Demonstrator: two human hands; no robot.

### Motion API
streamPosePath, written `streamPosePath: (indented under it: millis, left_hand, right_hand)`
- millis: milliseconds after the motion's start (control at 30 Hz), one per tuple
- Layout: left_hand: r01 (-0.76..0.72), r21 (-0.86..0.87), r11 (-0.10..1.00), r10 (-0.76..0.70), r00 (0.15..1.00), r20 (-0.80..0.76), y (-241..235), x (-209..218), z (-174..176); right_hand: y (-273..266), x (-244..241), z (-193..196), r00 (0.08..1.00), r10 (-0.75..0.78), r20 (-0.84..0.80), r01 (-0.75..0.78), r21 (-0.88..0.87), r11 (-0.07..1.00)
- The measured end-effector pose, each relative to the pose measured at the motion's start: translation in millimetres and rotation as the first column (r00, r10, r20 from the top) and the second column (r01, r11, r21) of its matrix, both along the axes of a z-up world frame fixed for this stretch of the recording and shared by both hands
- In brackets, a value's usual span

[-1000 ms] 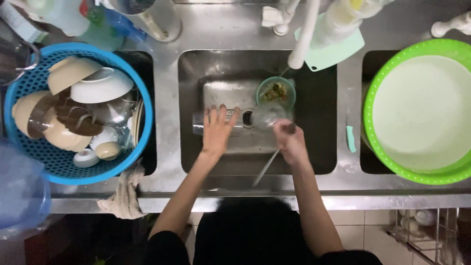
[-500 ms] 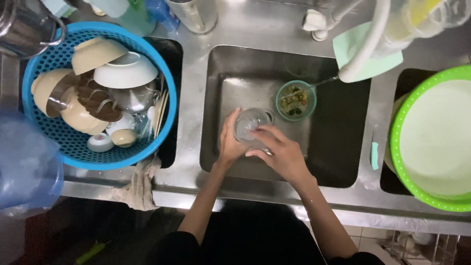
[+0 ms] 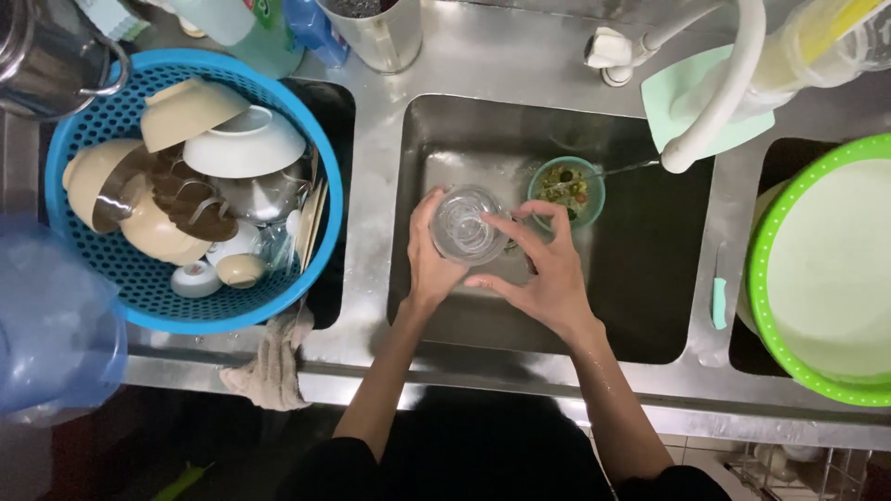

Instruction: Rinsing various cups, glasses, and kitchenware under a running faucet in a sink.

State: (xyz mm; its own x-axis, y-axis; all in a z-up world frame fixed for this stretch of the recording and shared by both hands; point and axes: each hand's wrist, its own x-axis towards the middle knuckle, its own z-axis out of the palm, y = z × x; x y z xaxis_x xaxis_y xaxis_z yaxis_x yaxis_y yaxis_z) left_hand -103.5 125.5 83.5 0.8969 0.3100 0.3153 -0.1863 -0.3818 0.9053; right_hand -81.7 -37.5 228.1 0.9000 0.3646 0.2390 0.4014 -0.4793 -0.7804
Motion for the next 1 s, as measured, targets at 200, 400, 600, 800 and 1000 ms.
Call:
streamPosePath:
  millis: [200, 400, 600, 800, 1000]
  left_hand:
    - [0.043, 0.120, 0.992, -0.053, 0.995, 0.080, -4, 6, -5]
    - [-0.036, -0.061, 0.997, 0.030, 0.995, -0.098, 5, 7, 10]
    - [-0.342, -0.068, 0.937, 0.338, 0.939, -0.058, 67, 49, 21]
    - [-0.297, -0.017, 0.955, 0.297, 0.955, 0.012, 114, 79, 12]
    - [-0.237, -0.046, 0.971, 0.236, 0.972, -0.009, 121, 78, -4]
  right_hand:
    - [-4, 0, 16, 0.998, -0.021, -0.066, 0.015, -0.102, 0.995]
    - [-15, -2, -19, 0.955, -0.136, -0.264, 0.149, 0.030, 0.988]
    - [-39, 47, -75, 0.671, -0.386, -0.633, 0.631, 0.214, 0.746]
    - [-82, 112, -137, 0.520, -0.279, -0.807, 0.809, 0.360, 0.465]
    - [-55, 98, -134, 0.573, -0.368, -0.732, 0.615, 0.087, 0.784]
